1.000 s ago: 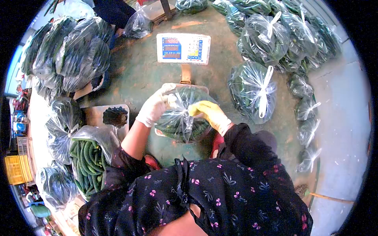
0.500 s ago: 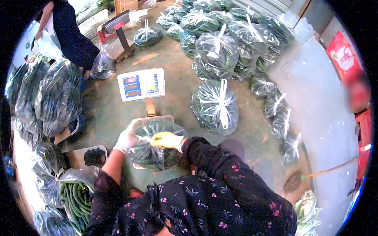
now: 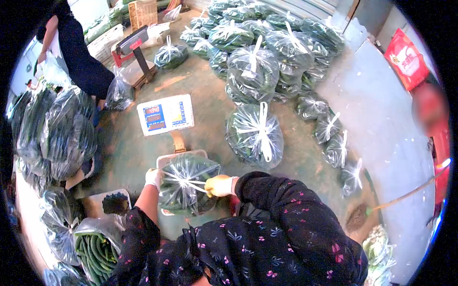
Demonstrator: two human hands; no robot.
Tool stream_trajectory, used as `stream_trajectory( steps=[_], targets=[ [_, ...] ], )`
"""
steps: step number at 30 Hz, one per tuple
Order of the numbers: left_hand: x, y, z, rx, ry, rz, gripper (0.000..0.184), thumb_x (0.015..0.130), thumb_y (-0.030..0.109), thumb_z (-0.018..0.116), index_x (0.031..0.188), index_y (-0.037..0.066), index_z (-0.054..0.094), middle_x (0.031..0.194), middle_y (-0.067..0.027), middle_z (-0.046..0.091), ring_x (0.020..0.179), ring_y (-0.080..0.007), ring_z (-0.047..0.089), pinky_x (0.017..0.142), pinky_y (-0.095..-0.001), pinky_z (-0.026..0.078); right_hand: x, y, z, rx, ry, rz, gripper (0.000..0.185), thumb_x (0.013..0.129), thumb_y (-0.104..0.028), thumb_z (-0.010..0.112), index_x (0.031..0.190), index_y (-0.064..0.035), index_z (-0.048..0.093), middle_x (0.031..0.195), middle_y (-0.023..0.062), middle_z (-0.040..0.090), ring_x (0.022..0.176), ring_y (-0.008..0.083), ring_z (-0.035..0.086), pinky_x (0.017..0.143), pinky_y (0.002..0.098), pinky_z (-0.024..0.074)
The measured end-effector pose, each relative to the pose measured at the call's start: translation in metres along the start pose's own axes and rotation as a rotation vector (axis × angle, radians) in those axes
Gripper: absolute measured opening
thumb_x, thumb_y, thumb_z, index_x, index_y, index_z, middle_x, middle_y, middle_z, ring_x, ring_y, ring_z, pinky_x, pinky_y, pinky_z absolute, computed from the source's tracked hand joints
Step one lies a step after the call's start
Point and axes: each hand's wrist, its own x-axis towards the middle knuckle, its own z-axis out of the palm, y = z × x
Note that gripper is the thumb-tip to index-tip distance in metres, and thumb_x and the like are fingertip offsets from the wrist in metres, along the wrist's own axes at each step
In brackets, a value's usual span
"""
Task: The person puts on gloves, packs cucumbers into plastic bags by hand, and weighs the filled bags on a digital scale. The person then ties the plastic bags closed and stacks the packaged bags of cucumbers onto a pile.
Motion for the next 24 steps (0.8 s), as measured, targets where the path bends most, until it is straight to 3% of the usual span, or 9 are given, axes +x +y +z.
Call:
stream_trajectory(
  steps=[3,4,9,14,15,17,19,21,24],
  targets=[
    [-0.011,0.015,0.003,-0.033,0.005,-0.040,0.021,0.062,0.001,0.057,0.083,0.001,0.056,0.062,-0.0067,0.053,0.047,-0.0156,0.048,0.041,-0.0295,0.038,0.006,-0.027,-0.016,0.568,-0.120,0.381,0.028,0.084,-0.030,0.056,0.087,-0.0043,0.065,0.084,0.0091,0.066,0.075,0.0202,0.063,0.075,0.0341,0.0454],
    [-0.005,0.013,0.002,-0.060,-0.022,0.002,0.020,0.063,0.001,0.056,0.083,0.001,0.056,0.062,-0.0068,0.053,0.046,-0.0155,0.048,0.040,-0.0297,0.037,0.010,-0.026,-0.013,0.679,-0.063,0.351,0.031,0.087,-0.032,0.054,0.085,-0.0032,0.064,0.083,0.0069,0.066,0.074,0.0159,0.062,0.073,0.0339,0.0455],
    [0.005,0.002,-0.008,-0.099,-0.006,-0.002,0.017,0.064,0.001,0.054,0.081,0.000,0.056,0.056,-0.0070,0.051,0.040,-0.0159,0.045,0.036,-0.0302,0.035,0.008,0.028,0.025,-0.098,0.158,-0.076,0.027,0.083,-0.029,0.049,0.086,-0.0063,0.064,0.083,0.0126,0.062,0.082,0.0302,0.059,0.075,0.0394,0.0451],
    [0.004,-0.018,-0.006,-0.148,0.080,-0.074,0.018,0.061,-0.003,0.055,0.079,-0.001,0.053,0.058,-0.0078,0.050,0.041,-0.0167,0.046,0.036,-0.0301,0.034,0.006,0.014,-0.007,0.495,0.015,0.241,0.022,0.083,-0.020,0.052,0.083,-0.0032,0.066,0.078,0.0064,0.065,0.073,0.0167,0.060,0.072,0.0284,0.0461],
    [0.003,-0.016,-0.011,-0.175,0.004,-0.101,0.022,0.062,-0.003,0.056,0.083,-0.001,0.053,0.059,-0.0081,0.051,0.042,-0.0169,0.046,0.036,-0.0304,0.034,0.008,0.012,-0.008,0.703,0.004,0.272,0.021,0.083,-0.019,0.054,0.082,-0.0027,0.067,0.077,0.0055,0.066,0.072,0.0140,0.060,0.071,0.0269,0.0459],
    [-0.001,-0.015,-0.022,-0.190,-0.066,-0.130,0.025,0.063,-0.003,0.056,0.088,-0.001,0.053,0.061,-0.0085,0.052,0.043,-0.0170,0.047,0.036,-0.0306,0.034,0.014,0.006,-0.010,0.625,0.081,0.301,0.016,0.083,-0.018,0.058,0.085,-0.0042,0.067,0.077,0.0046,0.066,0.071,0.0124,0.060,0.068,0.0269,0.0460],
    [-0.003,-0.004,-0.028,-0.257,-0.274,-0.061,0.032,0.066,-0.001,0.058,0.098,0.000,0.051,0.061,-0.0076,0.051,0.043,-0.0178,0.047,0.037,-0.0307,0.036,0.020,0.006,-0.004,1.072,0.192,0.233,0.016,0.084,-0.018,0.060,0.092,-0.0051,0.065,0.080,0.0040,0.066,0.072,0.0129,0.060,0.067,0.0252,0.0455],
    [-0.015,0.005,-0.030,-0.310,-0.262,-0.054,0.025,0.073,0.003,0.059,0.097,0.002,0.054,0.065,-0.0068,0.054,0.049,-0.0154,0.050,0.040,-0.0279,0.038,0.016,0.001,-0.013,1.043,0.310,0.307,0.024,0.084,-0.018,0.063,0.103,-0.0038,0.061,0.087,0.0046,0.066,0.076,0.0122,0.061,0.069,0.0244,0.0459],
    [-0.027,0.004,-0.039,-0.031,-0.043,0.231,0.037,0.075,0.009,0.062,0.110,0.004,0.050,0.073,-0.0030,0.055,0.059,-0.0117,0.051,0.049,-0.0255,0.041,0.011,0.011,-0.020,0.817,0.506,0.371,0.032,0.082,-0.017,0.064,0.111,-0.0035,0.059,0.100,0.0070,0.064,0.092,0.0157,0.059,0.085,0.0277,0.0445]
  ],
)
